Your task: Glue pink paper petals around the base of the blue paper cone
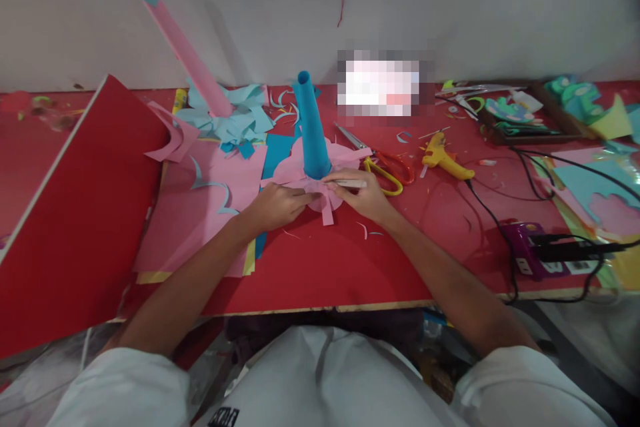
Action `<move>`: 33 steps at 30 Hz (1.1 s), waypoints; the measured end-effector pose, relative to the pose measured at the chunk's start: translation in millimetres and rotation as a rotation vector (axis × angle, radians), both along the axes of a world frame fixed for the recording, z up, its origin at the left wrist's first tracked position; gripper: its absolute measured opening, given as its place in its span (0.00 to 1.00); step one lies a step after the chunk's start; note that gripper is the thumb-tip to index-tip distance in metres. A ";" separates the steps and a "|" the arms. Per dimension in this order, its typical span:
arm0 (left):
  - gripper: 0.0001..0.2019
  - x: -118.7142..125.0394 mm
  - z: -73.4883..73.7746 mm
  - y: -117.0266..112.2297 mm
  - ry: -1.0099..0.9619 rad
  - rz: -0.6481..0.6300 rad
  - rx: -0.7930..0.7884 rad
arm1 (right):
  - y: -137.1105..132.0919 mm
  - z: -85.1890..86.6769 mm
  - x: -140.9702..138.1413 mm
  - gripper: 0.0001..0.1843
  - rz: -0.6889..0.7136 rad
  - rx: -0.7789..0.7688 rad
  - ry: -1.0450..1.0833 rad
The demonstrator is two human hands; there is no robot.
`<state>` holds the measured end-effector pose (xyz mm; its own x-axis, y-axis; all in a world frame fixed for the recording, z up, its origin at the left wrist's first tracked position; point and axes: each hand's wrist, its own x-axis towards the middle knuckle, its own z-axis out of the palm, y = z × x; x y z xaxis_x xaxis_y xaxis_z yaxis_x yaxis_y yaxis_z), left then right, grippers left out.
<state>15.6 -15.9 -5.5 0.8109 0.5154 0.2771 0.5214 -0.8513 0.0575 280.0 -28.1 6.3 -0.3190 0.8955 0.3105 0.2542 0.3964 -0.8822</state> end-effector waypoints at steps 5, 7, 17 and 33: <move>0.20 0.0 0.7 -0.2 -0.026 -0.025 0.058 | -0.2 -2.5 -0.4 0.10 0.041 -0.012 -0.032; 0.19 -0.3 2.0 -0.3 -0.024 -0.034 0.044 | -0.2 -4.8 -0.8 0.07 0.016 -0.029 -0.048; 0.19 -0.7 1.0 0.3 -0.046 -0.046 0.033 | -1.0 -6.2 -1.4 0.07 -0.010 -0.063 -0.081; 0.19 -0.2 2.8 0.3 -0.063 -0.046 0.028 | 2.7 -9.0 0.4 0.09 -0.025 -0.065 -0.086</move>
<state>15.4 -15.6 -2.7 0.8141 0.4693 0.3419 0.4779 -0.8760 0.0644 280.4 -25.4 -2.7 -0.3196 0.9206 0.2243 0.3388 0.3321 -0.8803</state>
